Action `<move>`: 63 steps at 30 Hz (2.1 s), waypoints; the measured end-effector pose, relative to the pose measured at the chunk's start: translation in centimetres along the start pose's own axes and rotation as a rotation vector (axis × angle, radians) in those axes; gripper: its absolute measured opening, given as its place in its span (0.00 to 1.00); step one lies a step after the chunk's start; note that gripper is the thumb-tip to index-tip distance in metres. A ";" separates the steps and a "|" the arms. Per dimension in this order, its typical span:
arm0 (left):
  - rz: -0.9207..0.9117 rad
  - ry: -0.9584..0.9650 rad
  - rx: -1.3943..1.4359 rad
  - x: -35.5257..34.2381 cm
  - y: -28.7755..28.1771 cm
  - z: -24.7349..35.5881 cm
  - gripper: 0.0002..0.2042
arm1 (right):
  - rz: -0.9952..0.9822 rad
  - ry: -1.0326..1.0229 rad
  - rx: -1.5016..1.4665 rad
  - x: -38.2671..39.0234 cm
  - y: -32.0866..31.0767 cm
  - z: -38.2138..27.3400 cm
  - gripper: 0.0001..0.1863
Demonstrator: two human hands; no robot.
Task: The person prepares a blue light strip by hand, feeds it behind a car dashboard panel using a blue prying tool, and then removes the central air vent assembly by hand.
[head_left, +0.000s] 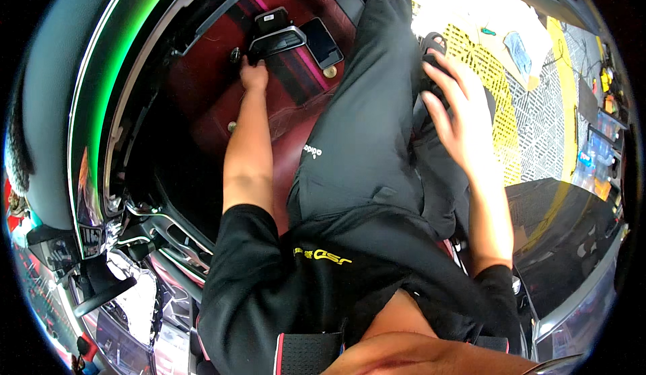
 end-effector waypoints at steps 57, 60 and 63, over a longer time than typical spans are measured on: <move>0.320 1.662 -0.673 23.0 -24.2 46.0 0.13 | 0.326 0.122 -1.059 -20.4 -11.8 -3.5 0.14; 0.356 1.656 -0.781 23.4 -23.7 45.9 0.15 | 0.325 0.120 -1.055 -21.1 -11.5 -3.6 0.15; 0.401 1.627 -0.884 23.5 -23.1 45.8 0.17 | 0.321 0.108 -1.040 -21.9 -11.3 -3.9 0.15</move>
Point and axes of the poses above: each hand's wrist, its own x-axis away from the middle knuckle, its own y-axis out of the palm, z = x × y, the point moved 2 cm from there along -x, towards the middle knuckle, and after that the axes turned 6 degrees about x, right-handed, at the moved point
